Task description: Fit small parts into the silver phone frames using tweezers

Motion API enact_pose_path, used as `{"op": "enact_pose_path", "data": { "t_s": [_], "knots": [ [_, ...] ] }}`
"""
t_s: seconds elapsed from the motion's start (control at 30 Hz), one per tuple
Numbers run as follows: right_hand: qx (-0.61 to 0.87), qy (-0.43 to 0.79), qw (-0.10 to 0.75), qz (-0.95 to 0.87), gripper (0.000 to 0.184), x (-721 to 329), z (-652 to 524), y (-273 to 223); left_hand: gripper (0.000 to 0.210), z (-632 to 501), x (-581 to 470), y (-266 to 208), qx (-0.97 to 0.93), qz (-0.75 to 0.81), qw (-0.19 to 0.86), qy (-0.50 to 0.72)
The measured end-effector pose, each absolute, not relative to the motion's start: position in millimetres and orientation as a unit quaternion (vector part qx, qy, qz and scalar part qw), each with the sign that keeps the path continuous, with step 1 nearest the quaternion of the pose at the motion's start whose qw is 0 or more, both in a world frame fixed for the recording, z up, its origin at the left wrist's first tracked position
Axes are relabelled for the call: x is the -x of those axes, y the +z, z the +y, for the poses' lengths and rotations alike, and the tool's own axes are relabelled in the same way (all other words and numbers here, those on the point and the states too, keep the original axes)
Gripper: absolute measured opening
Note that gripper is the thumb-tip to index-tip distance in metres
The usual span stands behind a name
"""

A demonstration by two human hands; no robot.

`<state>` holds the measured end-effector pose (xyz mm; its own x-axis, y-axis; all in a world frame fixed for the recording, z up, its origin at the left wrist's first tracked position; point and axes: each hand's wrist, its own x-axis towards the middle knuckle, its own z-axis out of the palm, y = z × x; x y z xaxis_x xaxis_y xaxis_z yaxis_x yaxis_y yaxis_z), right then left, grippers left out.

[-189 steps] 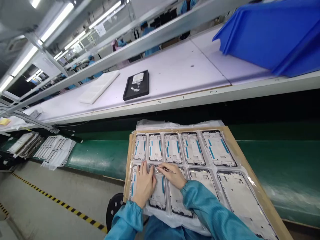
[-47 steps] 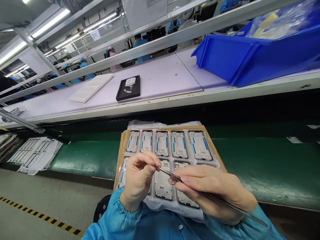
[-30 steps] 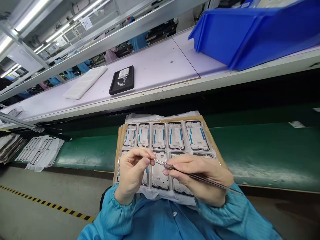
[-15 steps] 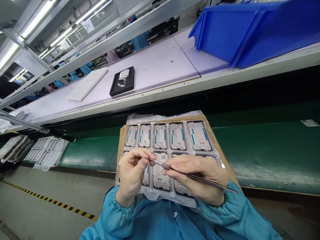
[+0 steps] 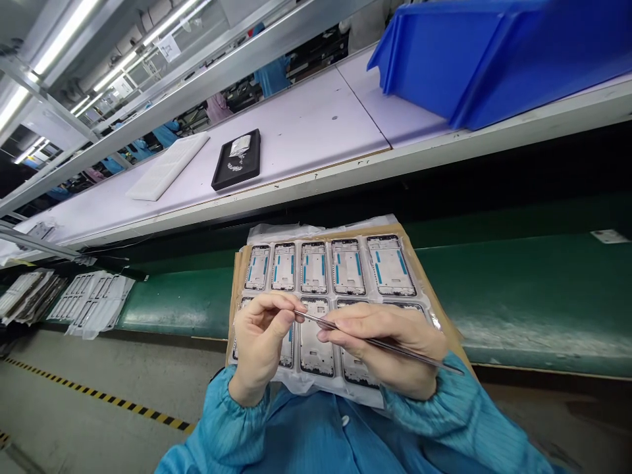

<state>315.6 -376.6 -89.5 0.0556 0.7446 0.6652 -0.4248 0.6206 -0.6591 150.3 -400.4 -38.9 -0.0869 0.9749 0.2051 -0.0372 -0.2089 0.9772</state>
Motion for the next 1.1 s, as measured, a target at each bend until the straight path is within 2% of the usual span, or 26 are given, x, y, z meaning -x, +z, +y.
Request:
{"op": "enact_pose_path", "data": {
  "t_s": [0.1, 0.17, 0.2, 0.27, 0.4, 0.5, 0.6, 0.7, 0.83, 0.97, 1.1],
  "knots": [
    [0.147, 0.454, 0.707, -0.522, 0.02, -311, -359, -110, 0.038, -398, -142, -49, -0.521, 0.492, 0.394, 0.576],
    [0.205, 0.498, 0.698, -0.472, 0.005, -305, -338, -139, 0.047, -397, -137, -75, -0.535, 0.554, 0.327, 0.547],
    [0.257, 0.516, 0.692, -0.434, 0.008, -301, -325, -157, 0.047, -397, -136, -95, -0.553, 0.594, 0.284, 0.51],
    [0.343, 0.541, 0.681, -0.355, 0.03, -293, -303, -195, 0.05, -398, -137, -141, -0.608, 0.663, 0.213, 0.381],
    [0.419, 0.581, 0.633, -0.293, 0.052, -276, -285, -255, 0.069, -409, -143, -219, -0.68, 0.698, 0.195, 0.107],
    [0.434, 0.59, 0.619, -0.281, 0.055, -270, -288, -273, 0.074, -412, -147, -232, -0.684, 0.706, 0.182, 0.001],
    [0.441, 0.594, 0.614, -0.274, 0.056, -269, -288, -277, 0.083, -408, -149, -218, -0.683, 0.703, 0.188, -0.059],
    [0.445, 0.596, 0.609, -0.274, 0.054, -269, -285, -278, 0.083, -408, -144, -198, -0.675, 0.703, 0.213, -0.06],
    [0.44, 0.602, 0.603, -0.282, 0.051, -269, -285, -281, 0.067, -420, -122, -188, -0.642, 0.724, 0.244, 0.068],
    [0.433, 0.605, 0.602, -0.292, 0.051, -269, -285, -281, 0.053, -433, -106, -208, -0.608, 0.726, 0.247, 0.206],
    [0.435, 0.598, 0.602, -0.3, 0.054, -268, -281, -278, 0.055, -438, -106, -233, -0.638, 0.687, 0.283, 0.204]
  ]
}}
